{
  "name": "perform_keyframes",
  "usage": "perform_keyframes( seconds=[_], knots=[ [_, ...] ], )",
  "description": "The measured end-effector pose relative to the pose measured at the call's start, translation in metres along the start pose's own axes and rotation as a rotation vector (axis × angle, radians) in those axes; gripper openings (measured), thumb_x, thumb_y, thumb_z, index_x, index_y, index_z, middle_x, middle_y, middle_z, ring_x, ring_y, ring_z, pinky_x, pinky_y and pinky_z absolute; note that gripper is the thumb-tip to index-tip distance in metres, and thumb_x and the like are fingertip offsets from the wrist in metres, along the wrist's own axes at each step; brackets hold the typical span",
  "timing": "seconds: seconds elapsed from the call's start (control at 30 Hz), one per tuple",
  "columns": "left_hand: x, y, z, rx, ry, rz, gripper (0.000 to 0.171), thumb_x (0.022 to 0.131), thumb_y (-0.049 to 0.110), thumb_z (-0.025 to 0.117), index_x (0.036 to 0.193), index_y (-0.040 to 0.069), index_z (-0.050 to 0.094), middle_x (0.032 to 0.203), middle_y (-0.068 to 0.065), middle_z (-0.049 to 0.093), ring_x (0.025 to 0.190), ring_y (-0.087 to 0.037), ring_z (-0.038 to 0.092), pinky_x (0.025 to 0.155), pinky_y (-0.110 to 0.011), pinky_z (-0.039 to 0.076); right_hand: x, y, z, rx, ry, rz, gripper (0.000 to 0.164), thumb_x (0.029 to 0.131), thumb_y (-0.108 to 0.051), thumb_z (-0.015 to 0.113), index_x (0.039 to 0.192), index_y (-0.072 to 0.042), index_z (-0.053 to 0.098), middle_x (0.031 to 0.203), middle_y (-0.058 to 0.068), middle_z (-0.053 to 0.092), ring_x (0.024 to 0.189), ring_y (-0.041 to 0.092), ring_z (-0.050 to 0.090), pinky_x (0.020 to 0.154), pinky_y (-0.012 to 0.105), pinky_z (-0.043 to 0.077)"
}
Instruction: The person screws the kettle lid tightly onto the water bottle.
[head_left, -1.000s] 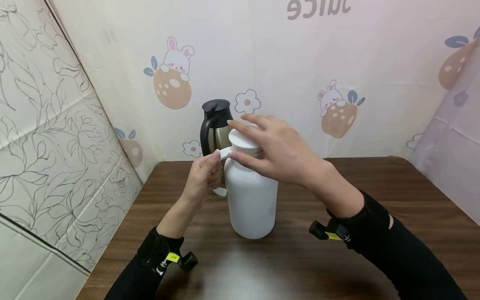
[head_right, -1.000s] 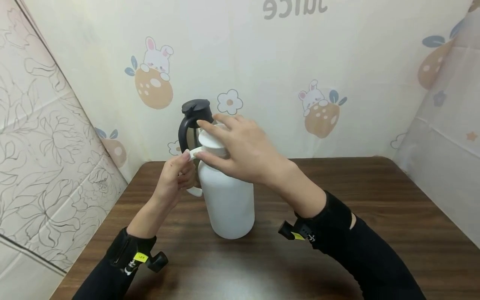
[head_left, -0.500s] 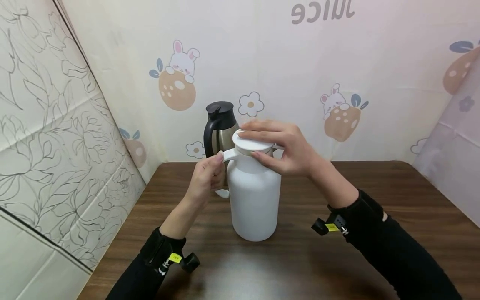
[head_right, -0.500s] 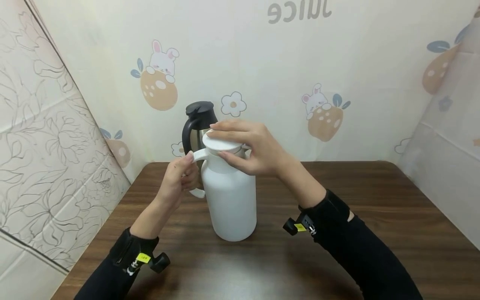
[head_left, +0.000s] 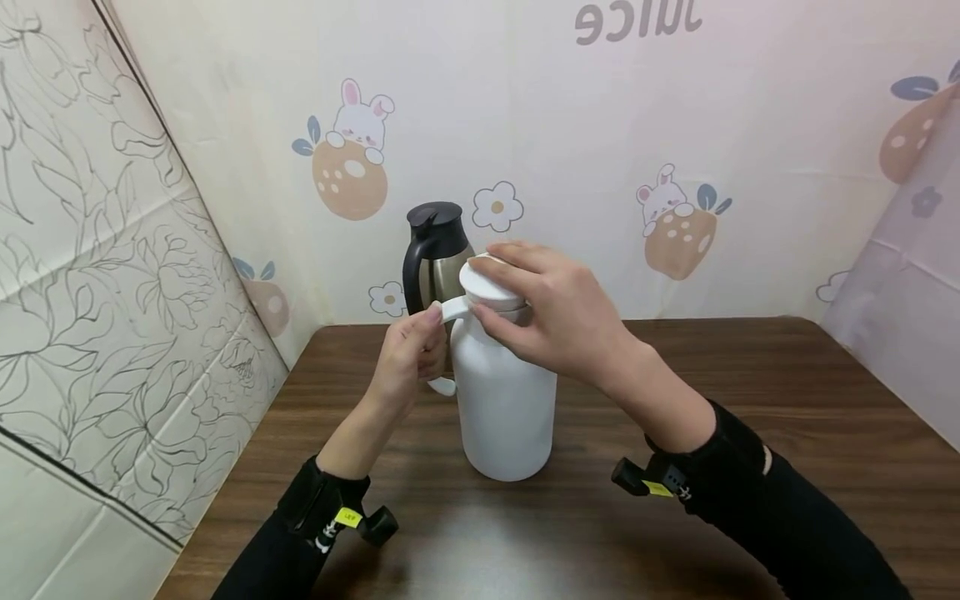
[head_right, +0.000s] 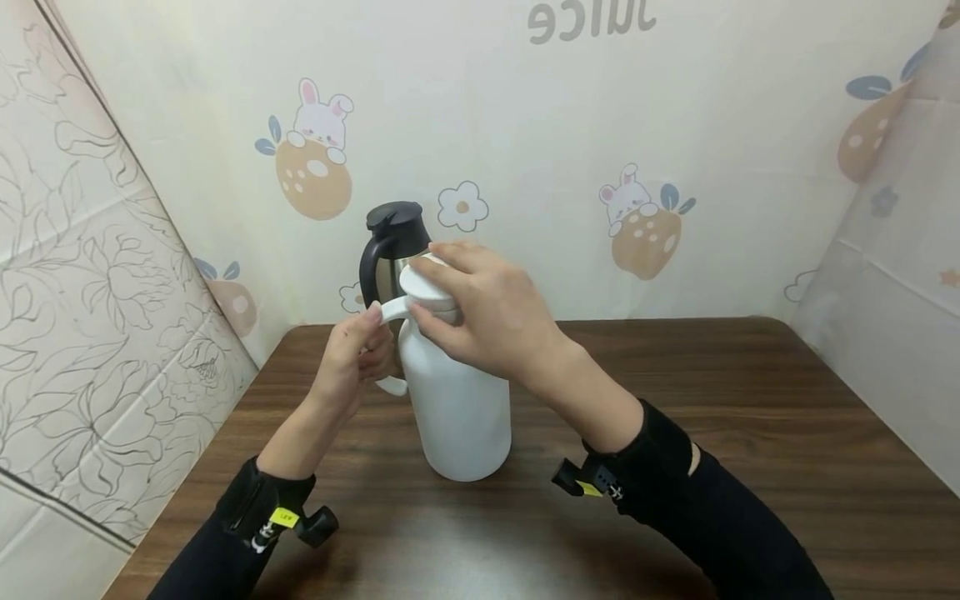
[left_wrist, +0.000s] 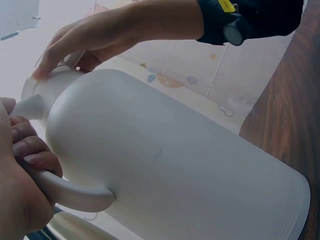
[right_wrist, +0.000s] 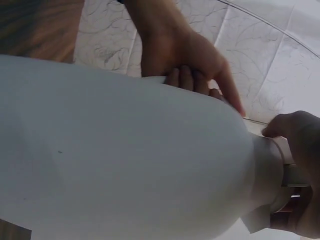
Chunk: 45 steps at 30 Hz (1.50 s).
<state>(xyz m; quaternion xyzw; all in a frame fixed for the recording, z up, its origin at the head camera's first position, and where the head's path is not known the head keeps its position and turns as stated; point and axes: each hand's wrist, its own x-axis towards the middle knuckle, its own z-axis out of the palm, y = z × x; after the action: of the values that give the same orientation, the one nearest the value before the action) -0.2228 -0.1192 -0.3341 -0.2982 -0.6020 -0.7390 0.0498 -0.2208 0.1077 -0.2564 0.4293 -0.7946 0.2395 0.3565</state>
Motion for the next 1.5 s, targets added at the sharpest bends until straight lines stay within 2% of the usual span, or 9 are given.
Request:
perform_keyframes(
  seconds=[0.13, 0.3, 0.43, 0.7, 1.0, 1.23, 1.37, 1.5],
  knots=[
    [-0.001, 0.0, 0.0, -0.001, 0.004, -0.009, 0.046, 0.109, 0.026, 0.043, 0.068, 0.01, 0.031, 0.056, 0.008, 0.033, 0.047, -0.014, 0.026, 0.047, -0.028, 0.018, -0.002, 0.007, -0.006, 0.115, -0.014, 0.005, 0.056, 0.09, -0.034, 0.083, 0.139, -0.012, 0.069, 0.142, 0.009, 0.066, 0.133, 0.027, 0.061, 0.101, 0.046, 0.055],
    [0.0, 0.0, 0.0, 0.008, 0.008, -0.009, 0.046, 0.108, 0.028, 0.043, 0.067, 0.011, 0.032, 0.056, 0.008, 0.032, 0.047, -0.014, 0.026, 0.047, -0.027, 0.019, -0.005, 0.031, -0.009, 0.244, 0.09, -0.152, 0.054, 0.087, -0.028, 0.081, 0.136, -0.007, 0.07, 0.139, 0.01, 0.067, 0.133, 0.029, 0.059, 0.108, 0.044, 0.049],
    [0.0, 0.0, 0.0, 0.012, 0.012, -0.007, 0.046, 0.108, 0.027, 0.044, 0.067, 0.011, 0.032, 0.056, 0.008, 0.033, 0.047, -0.014, 0.026, 0.047, -0.026, 0.019, -0.007, 0.046, 0.001, 0.294, 0.146, -0.231, 0.053, 0.091, -0.033, 0.075, 0.134, -0.003, 0.069, 0.138, 0.014, 0.066, 0.13, 0.029, 0.061, 0.106, 0.037, 0.05],
    [0.0, 0.0, 0.0, 0.011, 0.001, 0.008, 0.045, 0.109, 0.026, 0.042, 0.068, 0.01, 0.032, 0.056, 0.007, 0.032, 0.047, -0.015, 0.025, 0.047, -0.028, 0.019, -0.009, 0.054, 0.023, 0.322, 0.214, -0.241, 0.042, 0.095, -0.032, 0.069, 0.126, -0.003, 0.074, 0.131, 0.014, 0.07, 0.119, 0.03, 0.066, 0.102, 0.034, 0.053],
    [0.0, 0.0, 0.0, 0.012, 0.015, -0.003, 0.046, 0.108, 0.027, 0.043, 0.067, 0.01, 0.032, 0.056, 0.008, 0.033, 0.047, -0.014, 0.026, 0.047, -0.027, 0.02, -0.008, 0.044, 0.026, 0.24, 0.263, -0.17, 0.043, 0.096, -0.045, 0.072, 0.119, -0.009, 0.079, 0.121, 0.013, 0.069, 0.113, 0.028, 0.06, 0.092, 0.034, 0.052],
    [-0.001, 0.0, 0.0, 0.018, 0.021, 0.0, 0.046, 0.108, 0.028, 0.044, 0.068, 0.01, 0.032, 0.057, 0.008, 0.033, 0.047, -0.014, 0.026, 0.047, -0.026, 0.02, -0.012, 0.034, 0.026, 0.194, 0.24, -0.104, 0.04, 0.091, -0.037, 0.076, 0.122, -0.011, 0.077, 0.123, 0.014, 0.066, 0.115, 0.03, 0.057, 0.092, 0.041, 0.051],
    [-0.002, 0.0, 0.0, 0.019, 0.023, 0.001, 0.046, 0.108, 0.027, 0.044, 0.067, 0.01, 0.031, 0.057, 0.009, 0.033, 0.047, -0.013, 0.026, 0.047, -0.026, 0.02, -0.015, 0.034, 0.022, 0.293, 0.166, -0.072, 0.048, 0.087, -0.029, 0.078, 0.132, -0.012, 0.073, 0.135, 0.011, 0.061, 0.123, 0.028, 0.056, 0.093, 0.043, 0.053],
    [-0.002, 0.0, 0.0, 0.025, 0.025, 0.003, 0.046, 0.108, 0.026, 0.044, 0.068, 0.009, 0.032, 0.057, 0.009, 0.034, 0.047, -0.013, 0.027, 0.047, -0.026, 0.02, -0.017, 0.037, 0.015, 0.373, 0.075, -0.086, 0.061, 0.085, -0.025, 0.08, 0.143, -0.012, 0.065, 0.148, 0.011, 0.053, 0.129, 0.028, 0.056, 0.094, 0.043, 0.053]
  ],
)
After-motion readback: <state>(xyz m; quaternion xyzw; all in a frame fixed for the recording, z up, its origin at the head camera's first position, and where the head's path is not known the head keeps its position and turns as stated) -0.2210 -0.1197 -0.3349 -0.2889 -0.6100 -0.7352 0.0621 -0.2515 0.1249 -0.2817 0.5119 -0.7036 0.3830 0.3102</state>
